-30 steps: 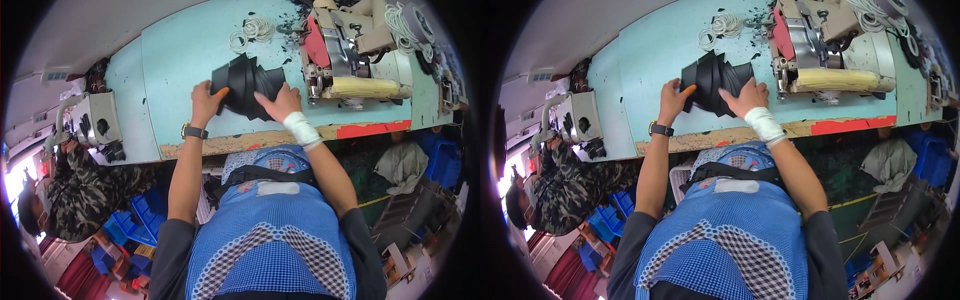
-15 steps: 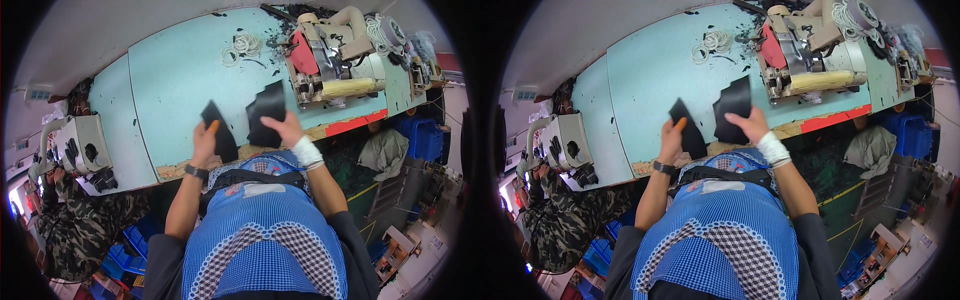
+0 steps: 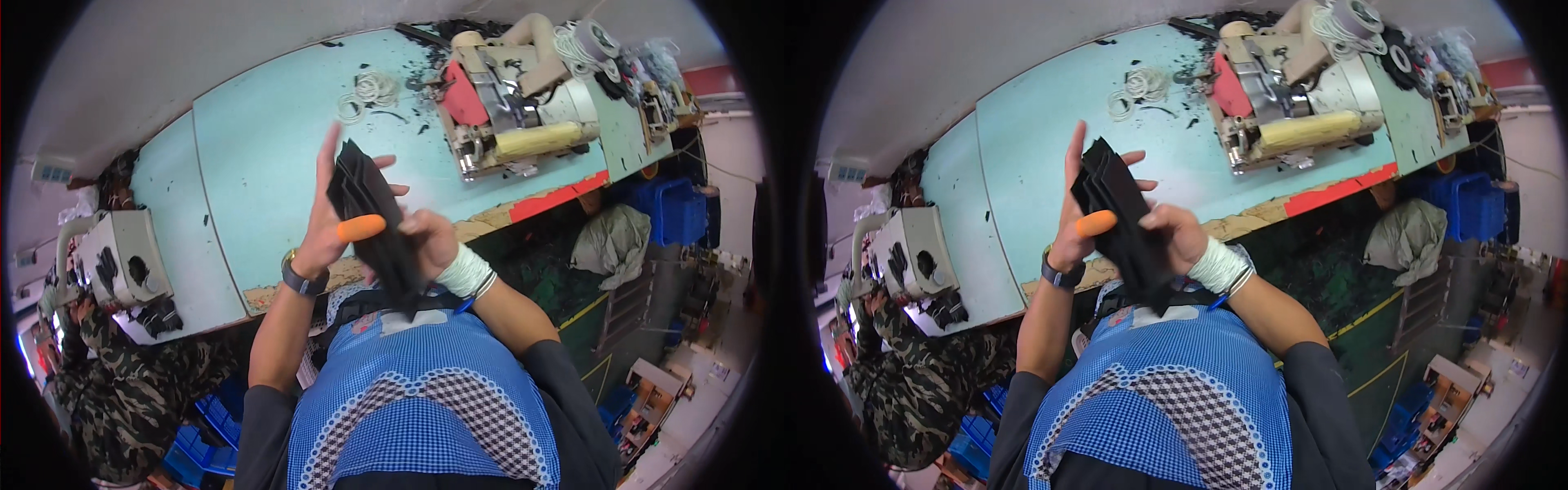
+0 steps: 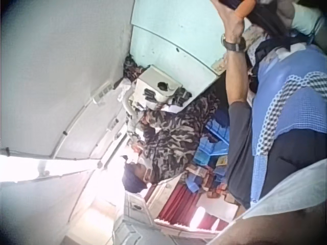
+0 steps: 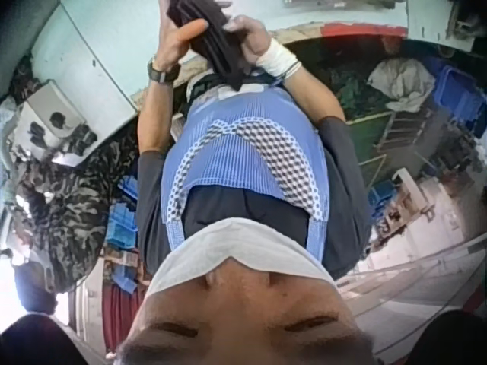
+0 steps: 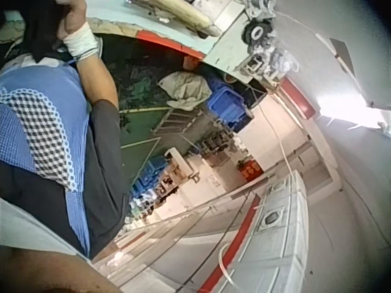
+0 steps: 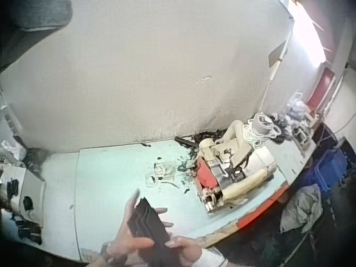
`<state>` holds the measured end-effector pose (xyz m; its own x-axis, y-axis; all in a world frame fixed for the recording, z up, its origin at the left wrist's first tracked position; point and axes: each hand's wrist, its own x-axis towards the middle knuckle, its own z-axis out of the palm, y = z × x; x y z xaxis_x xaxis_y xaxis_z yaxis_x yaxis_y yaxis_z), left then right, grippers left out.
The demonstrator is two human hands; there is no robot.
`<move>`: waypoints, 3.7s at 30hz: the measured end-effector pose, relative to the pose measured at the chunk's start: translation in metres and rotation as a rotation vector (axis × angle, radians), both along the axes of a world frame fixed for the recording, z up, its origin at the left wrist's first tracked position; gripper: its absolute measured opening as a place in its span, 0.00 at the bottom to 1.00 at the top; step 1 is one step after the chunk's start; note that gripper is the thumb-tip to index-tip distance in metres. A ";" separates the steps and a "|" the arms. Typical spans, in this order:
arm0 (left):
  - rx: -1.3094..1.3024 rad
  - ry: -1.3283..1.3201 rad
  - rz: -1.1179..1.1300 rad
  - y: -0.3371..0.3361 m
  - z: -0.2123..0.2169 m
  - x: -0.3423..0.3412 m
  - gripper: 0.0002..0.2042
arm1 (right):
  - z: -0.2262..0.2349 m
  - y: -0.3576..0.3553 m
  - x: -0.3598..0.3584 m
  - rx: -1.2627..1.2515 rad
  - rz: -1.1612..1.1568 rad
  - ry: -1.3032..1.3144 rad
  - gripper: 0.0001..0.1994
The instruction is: The person feeds curved black material pieces one by one through a machine to skive their edges and stacks the processed pieces on the workstation table.
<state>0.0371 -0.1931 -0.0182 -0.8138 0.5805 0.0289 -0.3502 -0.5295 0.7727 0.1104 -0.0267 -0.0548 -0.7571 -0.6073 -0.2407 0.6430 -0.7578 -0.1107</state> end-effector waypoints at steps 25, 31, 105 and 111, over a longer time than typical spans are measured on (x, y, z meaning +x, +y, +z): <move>-0.583 0.415 -0.332 -0.005 0.001 -0.018 0.46 | 0.026 0.055 -0.028 1.284 0.590 0.785 0.29; -0.782 0.231 -0.676 0.029 -0.060 0.009 0.23 | -0.011 0.102 -0.030 1.478 0.786 0.909 0.38; -0.990 -0.250 -0.544 0.205 0.021 -0.079 0.10 | 0.048 0.308 -0.064 1.661 -0.231 0.579 0.05; -0.973 0.418 -0.187 0.188 -0.027 -0.079 0.11 | 0.036 0.319 -0.089 1.826 -0.183 0.870 0.11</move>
<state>-0.0423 -0.0055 -0.0450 -0.7424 0.6186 -0.2573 0.0281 0.4125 0.9105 0.0214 0.2922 -0.0188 -0.9986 -0.0439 0.0283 -0.0474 0.5367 -0.8424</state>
